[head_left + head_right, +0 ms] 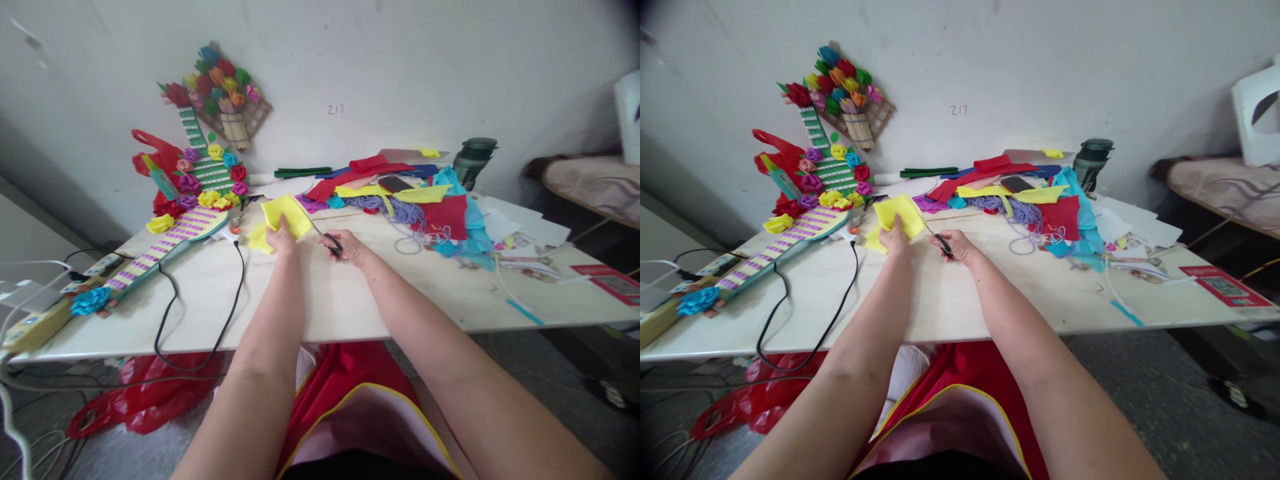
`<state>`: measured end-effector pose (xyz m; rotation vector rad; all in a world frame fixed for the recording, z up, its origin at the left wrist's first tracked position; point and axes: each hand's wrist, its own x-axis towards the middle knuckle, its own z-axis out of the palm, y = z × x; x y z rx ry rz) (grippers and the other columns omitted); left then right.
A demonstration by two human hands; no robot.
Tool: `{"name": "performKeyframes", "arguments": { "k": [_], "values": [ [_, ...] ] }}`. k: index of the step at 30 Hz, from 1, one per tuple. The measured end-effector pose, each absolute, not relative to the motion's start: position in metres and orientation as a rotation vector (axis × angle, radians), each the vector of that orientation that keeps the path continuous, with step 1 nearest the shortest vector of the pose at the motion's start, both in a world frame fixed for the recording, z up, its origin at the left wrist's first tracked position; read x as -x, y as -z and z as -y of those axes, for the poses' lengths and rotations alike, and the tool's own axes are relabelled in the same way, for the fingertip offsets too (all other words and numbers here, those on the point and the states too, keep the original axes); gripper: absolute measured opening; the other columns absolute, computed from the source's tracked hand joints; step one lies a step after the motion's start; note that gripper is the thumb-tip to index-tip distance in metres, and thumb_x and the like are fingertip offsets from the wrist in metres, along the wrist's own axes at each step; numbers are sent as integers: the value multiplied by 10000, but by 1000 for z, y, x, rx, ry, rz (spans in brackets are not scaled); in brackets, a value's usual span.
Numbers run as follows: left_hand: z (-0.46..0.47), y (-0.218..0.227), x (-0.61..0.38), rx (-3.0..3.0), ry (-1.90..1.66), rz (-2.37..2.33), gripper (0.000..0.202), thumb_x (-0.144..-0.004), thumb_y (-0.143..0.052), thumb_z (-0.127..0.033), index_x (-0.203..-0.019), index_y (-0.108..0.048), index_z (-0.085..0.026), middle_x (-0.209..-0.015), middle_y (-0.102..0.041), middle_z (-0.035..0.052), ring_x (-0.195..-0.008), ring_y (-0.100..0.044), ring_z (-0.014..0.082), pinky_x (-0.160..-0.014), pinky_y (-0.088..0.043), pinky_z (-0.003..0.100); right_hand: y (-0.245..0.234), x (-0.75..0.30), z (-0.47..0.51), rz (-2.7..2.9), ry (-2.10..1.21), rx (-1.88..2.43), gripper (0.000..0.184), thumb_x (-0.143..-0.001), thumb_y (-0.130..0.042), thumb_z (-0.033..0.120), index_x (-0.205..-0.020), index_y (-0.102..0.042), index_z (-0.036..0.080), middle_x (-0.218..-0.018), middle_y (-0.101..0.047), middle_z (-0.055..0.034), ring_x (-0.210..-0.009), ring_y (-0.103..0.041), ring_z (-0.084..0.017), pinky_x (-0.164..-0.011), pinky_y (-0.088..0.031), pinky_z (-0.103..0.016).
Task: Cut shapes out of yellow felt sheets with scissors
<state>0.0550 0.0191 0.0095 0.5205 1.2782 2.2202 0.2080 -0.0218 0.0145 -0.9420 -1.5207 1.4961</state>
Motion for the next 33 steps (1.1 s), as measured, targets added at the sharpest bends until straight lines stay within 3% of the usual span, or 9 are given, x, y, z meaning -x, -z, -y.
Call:
{"name": "performKeyframes", "arguments": {
  "k": [22,33],
  "values": [
    [-18,-11,-57,-533,-2250,-1308,184,-761,-677,-265,-873,-616,-132,-822,-655,55,-734,-632,127,-690,-519,220,-13,-205,21,1480,-1489,972,336,-643,-743,426,-652,-553,148,-410,-480,67,-315,-372,-43,-312,-280,-176],
    [-21,-9,-55,-500,-2259,-1306,207,-769,-663,-271,-903,-609,-124,-887,-667,75,-764,-639,133,-735,-520,238,-8,-203,18,1521,-1428,971,304,-629,-751,377,-638,-554,146,-402,-451,82,-307,-351,-34,-306,-260,-170]
  ]
}}
